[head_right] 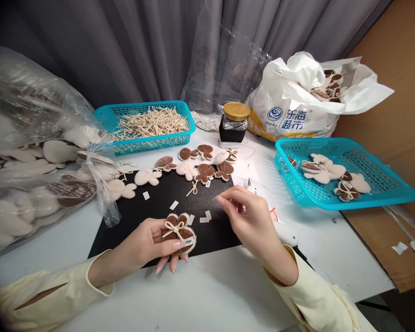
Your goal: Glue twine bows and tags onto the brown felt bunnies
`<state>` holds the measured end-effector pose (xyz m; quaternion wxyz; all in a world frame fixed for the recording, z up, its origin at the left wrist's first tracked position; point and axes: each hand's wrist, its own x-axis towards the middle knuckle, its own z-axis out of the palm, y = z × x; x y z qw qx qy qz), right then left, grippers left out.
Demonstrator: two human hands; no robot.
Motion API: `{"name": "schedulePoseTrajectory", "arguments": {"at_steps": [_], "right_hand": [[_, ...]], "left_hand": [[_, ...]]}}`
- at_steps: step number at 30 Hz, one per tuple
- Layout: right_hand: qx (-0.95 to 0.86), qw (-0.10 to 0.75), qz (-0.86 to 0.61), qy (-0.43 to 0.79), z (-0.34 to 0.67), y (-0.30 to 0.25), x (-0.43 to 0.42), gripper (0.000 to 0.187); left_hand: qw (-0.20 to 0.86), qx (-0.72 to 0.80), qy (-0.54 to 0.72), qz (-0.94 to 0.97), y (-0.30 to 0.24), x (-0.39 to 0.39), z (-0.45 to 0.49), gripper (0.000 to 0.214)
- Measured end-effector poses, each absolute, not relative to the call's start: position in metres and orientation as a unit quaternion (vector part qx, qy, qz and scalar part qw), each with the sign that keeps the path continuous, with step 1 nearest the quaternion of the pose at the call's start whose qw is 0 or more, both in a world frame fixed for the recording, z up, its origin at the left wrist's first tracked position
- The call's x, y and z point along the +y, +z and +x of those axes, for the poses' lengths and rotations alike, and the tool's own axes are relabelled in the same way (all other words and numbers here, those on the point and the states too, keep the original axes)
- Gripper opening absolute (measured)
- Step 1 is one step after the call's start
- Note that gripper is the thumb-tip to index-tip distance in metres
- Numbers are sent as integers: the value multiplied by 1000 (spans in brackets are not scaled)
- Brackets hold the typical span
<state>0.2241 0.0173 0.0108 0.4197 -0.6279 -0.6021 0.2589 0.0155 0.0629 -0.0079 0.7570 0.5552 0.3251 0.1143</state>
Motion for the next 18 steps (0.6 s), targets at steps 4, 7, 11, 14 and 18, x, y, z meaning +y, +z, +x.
{"name": "schedulePoseTrajectory", "arguments": {"at_steps": [4,7,11,14,18], "right_hand": [[-492,461,-644,361,230,16,17,24],[-445,444,-647,433,227,17,17,29],[-416,433,-640,479,224,14,17,33],[-409,437,-594,538,225,10,17,31],[-409,435,-525,607,227,6,17,28]], "left_hand": [[763,330,117,543,-5,64,17,17],[769,321,117,540,-4,65,17,17],[769,334,127,530,-5,66,16,17],[769,342,138,522,-5,66,15,16],[769,346,142,518,-6,66,16,16]]}}
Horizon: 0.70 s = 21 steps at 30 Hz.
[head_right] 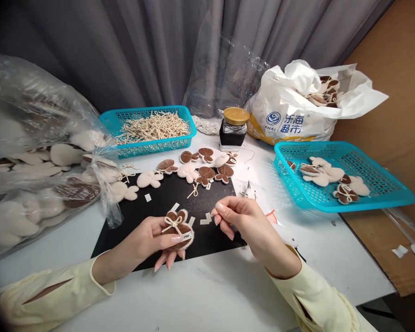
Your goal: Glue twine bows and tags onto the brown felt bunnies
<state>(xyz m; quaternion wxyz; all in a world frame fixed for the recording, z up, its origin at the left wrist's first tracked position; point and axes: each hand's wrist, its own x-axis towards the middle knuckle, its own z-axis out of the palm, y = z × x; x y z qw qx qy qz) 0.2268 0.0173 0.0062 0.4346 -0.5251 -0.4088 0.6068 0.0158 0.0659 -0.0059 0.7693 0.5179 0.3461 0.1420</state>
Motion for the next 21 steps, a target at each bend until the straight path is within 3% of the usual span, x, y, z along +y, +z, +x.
{"name": "schedulePoseTrajectory", "arguments": {"at_steps": [11,21], "right_hand": [[-408,448,-457,651,225,7,18,11],[-364,454,-464,668,222,10,19,11]], "left_hand": [[763,344,129,531,-4,66,15,18],[763,342,130,532,-7,67,15,18]]}}
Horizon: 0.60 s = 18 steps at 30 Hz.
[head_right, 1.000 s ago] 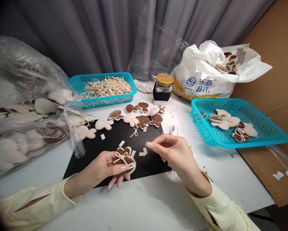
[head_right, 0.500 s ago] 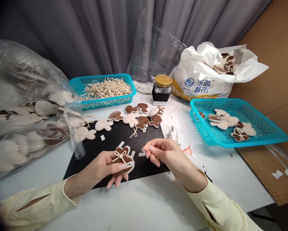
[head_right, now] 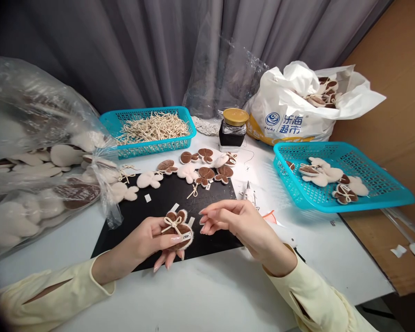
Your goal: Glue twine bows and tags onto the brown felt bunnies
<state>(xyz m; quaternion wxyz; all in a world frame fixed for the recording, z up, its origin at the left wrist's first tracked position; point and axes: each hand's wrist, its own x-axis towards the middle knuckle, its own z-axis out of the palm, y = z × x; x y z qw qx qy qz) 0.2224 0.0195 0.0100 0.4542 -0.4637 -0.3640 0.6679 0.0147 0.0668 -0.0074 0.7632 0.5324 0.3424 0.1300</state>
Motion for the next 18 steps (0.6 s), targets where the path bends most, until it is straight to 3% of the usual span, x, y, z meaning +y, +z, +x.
{"name": "schedulePoseTrajectory", "arguments": {"at_steps": [18], "right_hand": [[-385,436,-400,708,222,2,19,28]], "left_hand": [[773,328,130,528,-5,67,15,18]]}}
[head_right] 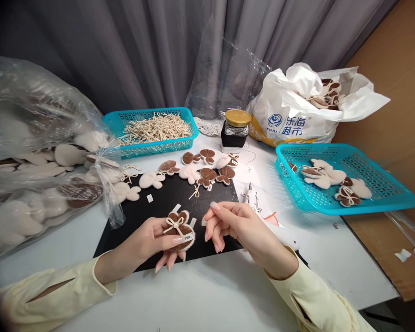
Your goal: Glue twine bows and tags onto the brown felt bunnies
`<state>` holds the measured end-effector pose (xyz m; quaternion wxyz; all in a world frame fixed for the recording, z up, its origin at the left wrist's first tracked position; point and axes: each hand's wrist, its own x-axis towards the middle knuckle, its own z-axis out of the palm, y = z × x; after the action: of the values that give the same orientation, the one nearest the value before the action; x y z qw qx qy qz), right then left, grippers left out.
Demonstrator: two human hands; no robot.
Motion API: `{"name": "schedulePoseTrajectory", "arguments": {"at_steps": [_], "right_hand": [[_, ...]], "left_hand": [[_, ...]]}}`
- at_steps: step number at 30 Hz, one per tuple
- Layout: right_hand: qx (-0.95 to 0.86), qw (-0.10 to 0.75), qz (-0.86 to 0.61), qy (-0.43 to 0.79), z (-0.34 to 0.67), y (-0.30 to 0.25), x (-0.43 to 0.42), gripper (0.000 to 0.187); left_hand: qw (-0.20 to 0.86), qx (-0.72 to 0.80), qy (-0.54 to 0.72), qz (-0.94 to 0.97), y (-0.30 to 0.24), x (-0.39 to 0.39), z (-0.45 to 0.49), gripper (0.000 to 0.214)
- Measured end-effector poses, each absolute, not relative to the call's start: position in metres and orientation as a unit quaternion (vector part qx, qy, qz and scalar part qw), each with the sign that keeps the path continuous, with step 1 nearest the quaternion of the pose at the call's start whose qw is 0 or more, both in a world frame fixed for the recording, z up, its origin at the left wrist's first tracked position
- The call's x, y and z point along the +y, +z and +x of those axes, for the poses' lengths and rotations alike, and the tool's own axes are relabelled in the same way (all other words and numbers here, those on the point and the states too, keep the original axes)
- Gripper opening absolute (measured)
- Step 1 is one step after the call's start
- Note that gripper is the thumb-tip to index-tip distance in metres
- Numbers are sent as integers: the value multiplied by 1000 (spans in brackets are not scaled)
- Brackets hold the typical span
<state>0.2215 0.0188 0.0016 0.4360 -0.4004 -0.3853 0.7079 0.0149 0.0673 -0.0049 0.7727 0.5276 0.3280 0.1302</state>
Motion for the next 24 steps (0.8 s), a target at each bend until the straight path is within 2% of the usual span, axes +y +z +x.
{"name": "schedulePoseTrajectory", "arguments": {"at_steps": [3,17,24], "right_hand": [[-387,441,-406,701,220,2,19,18],[-368,421,-430,709,221,-2,19,9],[-401,445,-398,695,218,2,17,11]], "left_hand": [[771,329,126,530,-5,68,14,18],[770,334,128,528,-5,67,14,20],[775,332,130,522,-3,68,14,19]]}}
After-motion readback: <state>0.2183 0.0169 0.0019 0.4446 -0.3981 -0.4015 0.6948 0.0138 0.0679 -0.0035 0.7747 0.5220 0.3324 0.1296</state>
